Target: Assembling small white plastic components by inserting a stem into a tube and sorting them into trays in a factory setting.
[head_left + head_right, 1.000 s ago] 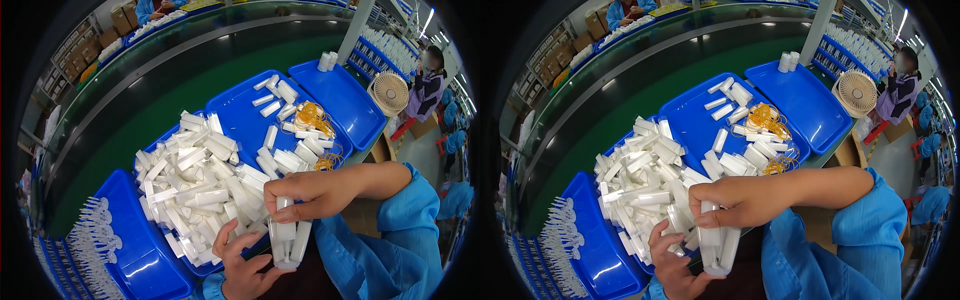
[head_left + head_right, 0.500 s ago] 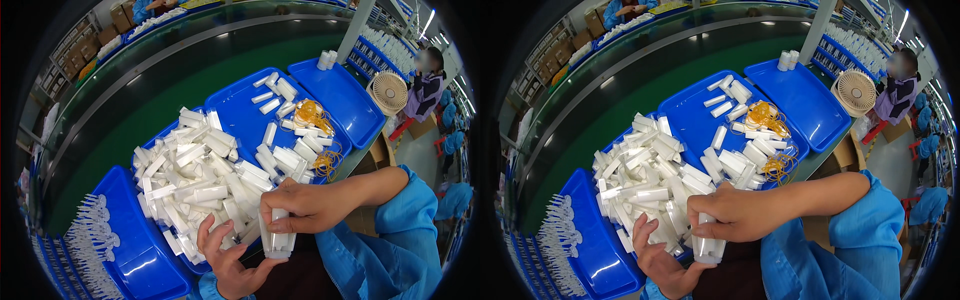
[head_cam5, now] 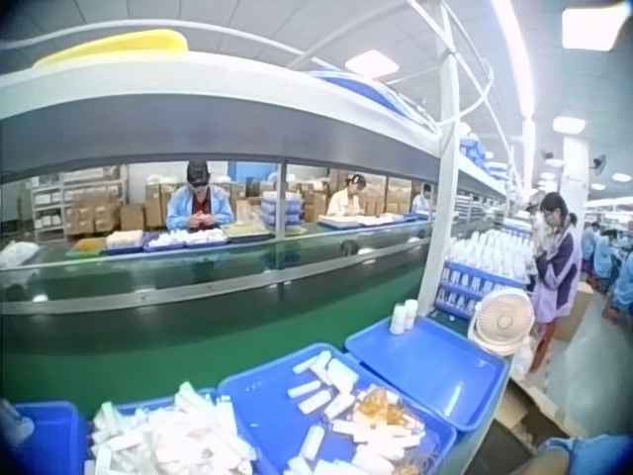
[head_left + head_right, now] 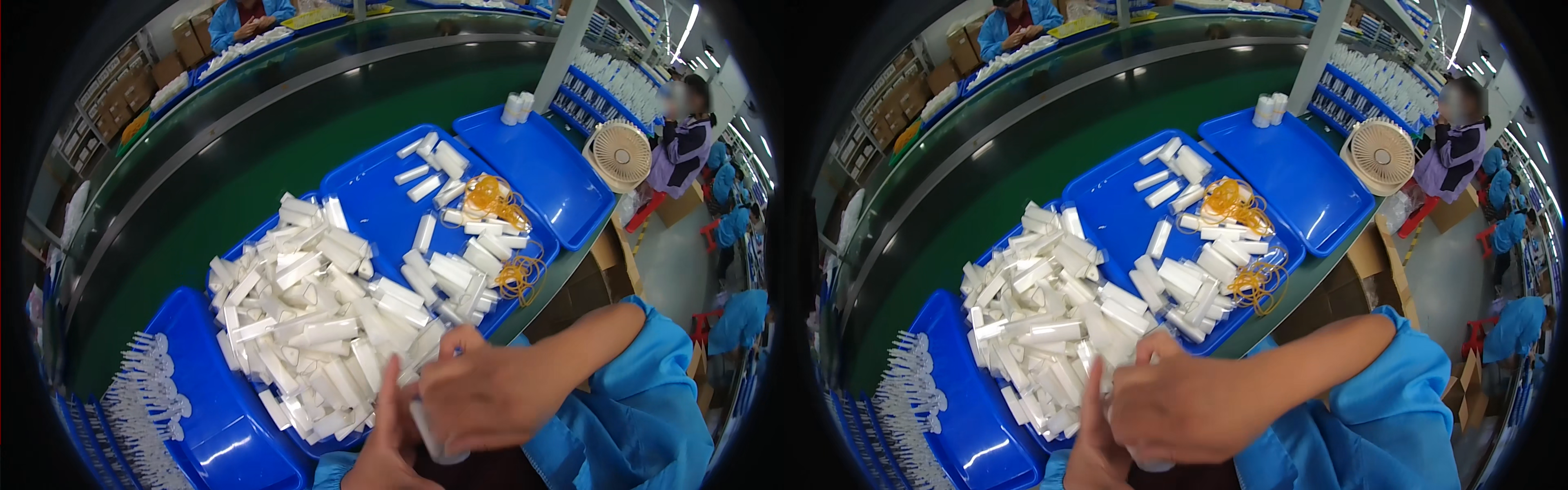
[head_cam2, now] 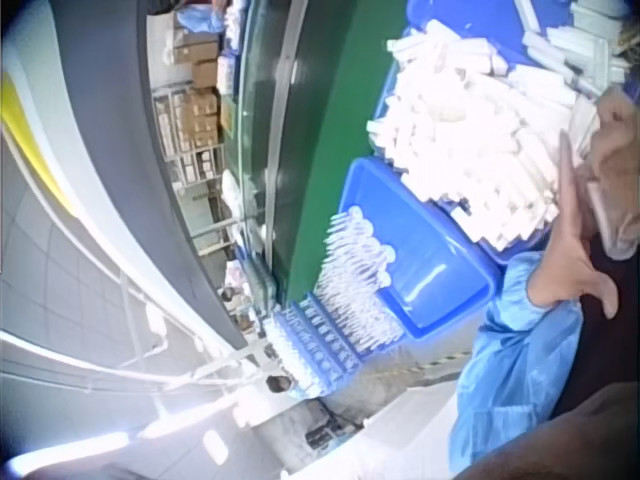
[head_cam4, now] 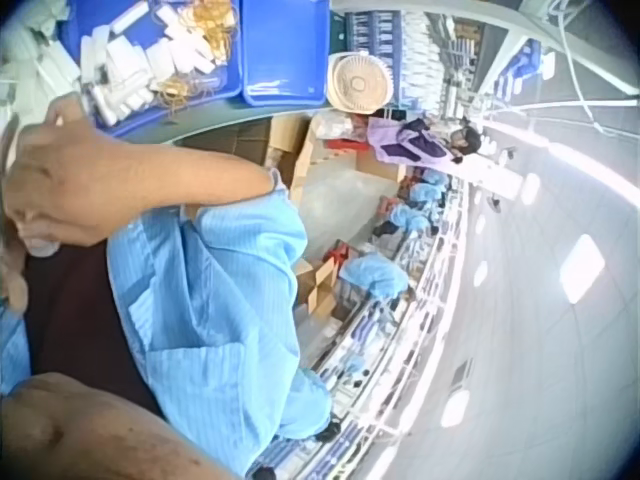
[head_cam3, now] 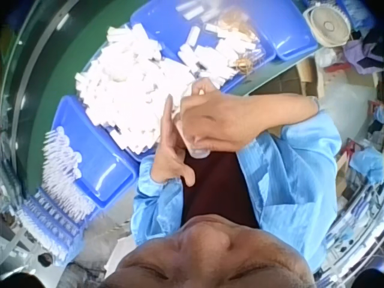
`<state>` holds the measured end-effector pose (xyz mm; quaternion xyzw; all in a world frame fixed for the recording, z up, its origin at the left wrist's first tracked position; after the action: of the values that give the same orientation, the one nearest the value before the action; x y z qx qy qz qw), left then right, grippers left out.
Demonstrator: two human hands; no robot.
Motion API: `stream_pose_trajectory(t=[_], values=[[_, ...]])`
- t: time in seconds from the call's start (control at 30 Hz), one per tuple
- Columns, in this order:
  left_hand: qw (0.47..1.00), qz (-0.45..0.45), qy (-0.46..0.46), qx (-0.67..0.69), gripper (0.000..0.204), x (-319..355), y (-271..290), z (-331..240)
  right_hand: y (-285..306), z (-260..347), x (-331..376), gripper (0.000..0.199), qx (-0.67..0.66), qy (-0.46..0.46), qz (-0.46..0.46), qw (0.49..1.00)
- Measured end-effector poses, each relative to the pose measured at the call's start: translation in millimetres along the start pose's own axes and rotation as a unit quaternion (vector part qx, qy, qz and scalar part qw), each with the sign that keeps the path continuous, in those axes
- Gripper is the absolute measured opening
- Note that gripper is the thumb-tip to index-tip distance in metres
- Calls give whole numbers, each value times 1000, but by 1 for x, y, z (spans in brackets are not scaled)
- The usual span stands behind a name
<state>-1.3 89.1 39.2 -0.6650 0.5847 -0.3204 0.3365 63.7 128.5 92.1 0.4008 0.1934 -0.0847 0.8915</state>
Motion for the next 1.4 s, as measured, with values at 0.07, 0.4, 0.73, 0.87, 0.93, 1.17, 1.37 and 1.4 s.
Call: stream_pose_trajectory(t=[0.07, 0.4, 0.73, 0.87, 0.93, 1.17, 1.37, 1.4], values=[[994, 44, 91, 28, 73, 0, -4, 15, -6, 16, 1, 20, 28, 88, -50, 994], [959, 118, 219, -136, 42, 14, 29, 46, 62, -41, 63, 25, 248, -205, -111, 940], [974, 93, 191, -83, 22, 7, 18, 41, 84, -82, 223, 10, 275, -568, -188, 753], [956, 68, 222, -180, 20, 6, 19, 46, 66, -101, 243, 14, 195, -565, -294, 746], [955, 51, 205, -211, 19, 5, 23, 45, 63, -110, 241, 16, 144, -564, -310, 752], [948, -7, 198, -250, 16, 5, 27, 36, 98, -105, 166, 13, 135, -459, -283, 832], [955, -32, 119, -271, 14, 0, 25, 22, 105, -127, 84, 14, 8, -349, -213, 912], [960, -38, 108, -256, 14, 1, 26, 20, 103, -130, 72, 13, 30, -343, -176, 922]])
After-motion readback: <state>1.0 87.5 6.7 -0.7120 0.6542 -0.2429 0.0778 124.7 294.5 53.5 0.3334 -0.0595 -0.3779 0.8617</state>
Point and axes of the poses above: each hand's wrist, its own x-axis away from the middle knuckle, its own y-axis out of the back of the hand, z = x × y, the point moved 8 cm from there along -x, towards the middle knuckle, and after that the axes turned 2 degrees about x, right-handed, at the moved point
